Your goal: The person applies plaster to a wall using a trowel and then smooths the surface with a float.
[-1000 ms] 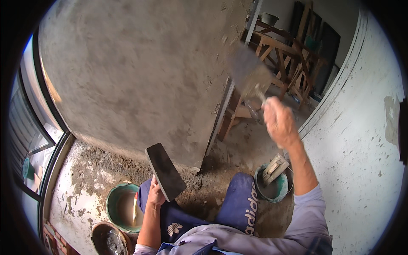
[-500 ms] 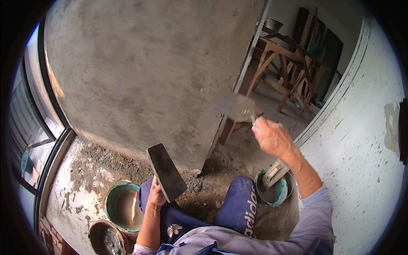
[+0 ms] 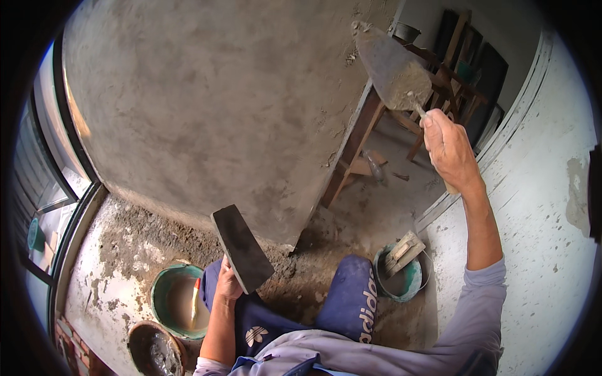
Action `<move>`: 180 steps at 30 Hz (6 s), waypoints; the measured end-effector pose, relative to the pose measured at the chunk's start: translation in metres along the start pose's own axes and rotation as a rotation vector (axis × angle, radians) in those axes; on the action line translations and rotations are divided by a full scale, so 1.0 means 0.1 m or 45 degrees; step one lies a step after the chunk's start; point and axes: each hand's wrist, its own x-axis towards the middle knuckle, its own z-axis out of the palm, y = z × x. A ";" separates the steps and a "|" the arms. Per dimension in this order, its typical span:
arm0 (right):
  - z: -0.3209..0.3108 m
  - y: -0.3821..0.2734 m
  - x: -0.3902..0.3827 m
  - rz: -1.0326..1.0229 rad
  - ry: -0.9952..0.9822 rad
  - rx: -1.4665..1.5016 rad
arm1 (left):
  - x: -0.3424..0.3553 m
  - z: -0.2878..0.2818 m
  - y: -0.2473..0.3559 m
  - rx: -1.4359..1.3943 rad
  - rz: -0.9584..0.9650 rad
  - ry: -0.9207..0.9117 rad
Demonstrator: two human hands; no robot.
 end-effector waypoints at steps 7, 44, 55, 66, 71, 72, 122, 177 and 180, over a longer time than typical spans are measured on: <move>0.83 0.14 -0.60 -0.181 -0.390 -0.079 | 0.00 0.02 0.00 0.038 -0.013 0.007; 0.83 -0.28 -1.01 -0.155 -0.109 -0.511 | -0.01 -0.02 0.01 -0.061 0.027 0.066; 0.81 -0.23 -0.64 -0.155 -0.017 -0.578 | -0.08 -0.17 -0.02 -0.071 0.016 0.076; 1.47 0.03 -0.97 0.164 -0.272 0.209 | 0.16 0.71 0.33 0.678 0.378 -0.024; 2.03 0.12 -1.96 0.141 -0.553 0.273 | 0.47 1.68 0.90 1.394 0.775 -0.056; 2.04 0.08 -2.09 0.206 -0.533 0.500 | 0.58 1.91 0.92 1.463 0.900 -0.063; 2.79 0.15 -3.19 1.299 -0.166 1.941 | 1.27 1.64 0.15 2.576 1.634 -0.167; 2.91 0.10 -3.19 1.310 -0.383 1.775 | 1.92 4.37 1.49 2.431 1.952 -0.223; 2.87 0.16 -3.16 1.256 -0.338 1.761 | 1.95 3.67 0.90 2.382 2.002 -0.341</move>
